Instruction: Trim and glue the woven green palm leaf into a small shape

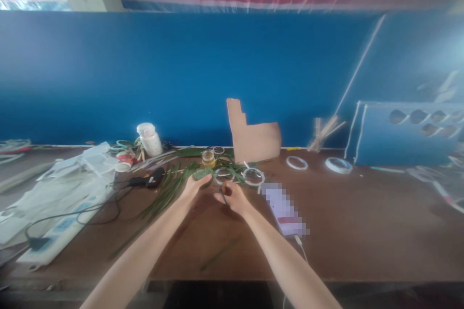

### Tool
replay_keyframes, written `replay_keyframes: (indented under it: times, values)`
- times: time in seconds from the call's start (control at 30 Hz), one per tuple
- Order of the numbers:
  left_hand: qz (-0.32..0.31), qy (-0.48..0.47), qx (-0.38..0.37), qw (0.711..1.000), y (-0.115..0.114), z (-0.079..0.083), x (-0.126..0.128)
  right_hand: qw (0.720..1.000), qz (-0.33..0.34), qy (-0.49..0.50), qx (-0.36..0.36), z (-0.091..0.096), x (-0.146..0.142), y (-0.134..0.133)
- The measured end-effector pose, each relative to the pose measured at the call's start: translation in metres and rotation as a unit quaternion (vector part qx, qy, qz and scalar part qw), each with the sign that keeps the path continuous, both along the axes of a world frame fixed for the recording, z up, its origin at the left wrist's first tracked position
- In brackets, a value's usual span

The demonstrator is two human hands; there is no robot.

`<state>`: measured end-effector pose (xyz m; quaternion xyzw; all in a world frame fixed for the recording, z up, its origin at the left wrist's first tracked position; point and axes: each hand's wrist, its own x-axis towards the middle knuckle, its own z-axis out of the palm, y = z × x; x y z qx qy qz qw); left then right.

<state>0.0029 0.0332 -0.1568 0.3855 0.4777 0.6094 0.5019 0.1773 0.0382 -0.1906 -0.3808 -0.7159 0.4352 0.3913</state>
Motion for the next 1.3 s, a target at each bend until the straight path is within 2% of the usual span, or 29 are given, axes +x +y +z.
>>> replay_keyframes:
  times: [0.13, 0.4, 0.6, 1.07, 1.3]
  values:
    - [-0.005, 0.010, 0.010, 1.000, -0.0014, 0.0022, -0.0002, 1.000, 0.011, 0.005, 0.020, 0.0011, -0.0004, -0.0004]
    - [-0.009, -0.002, 0.031, 0.999, -0.0004, -0.0022, -0.0012, 0.999, 0.047, 0.018, -0.018, 0.0048, 0.0003, -0.0011]
    - [-0.027, 0.015, 0.042, 0.999, -0.0005, -0.0036, -0.0012, 0.999, 0.044, 0.023, -0.014, 0.0045, 0.0004, -0.0010]
    - [-0.024, 0.019, 0.036, 0.999, -0.0032, 0.0009, 0.0037, 0.999, 0.017, 0.023, 0.018, 0.0046, -0.0003, -0.0021]
    - [-0.024, 0.007, 0.037, 0.999, -0.0045, 0.0016, 0.0056, 0.997, 0.037, 0.068, -0.025, 0.0102, -0.0035, -0.0044]
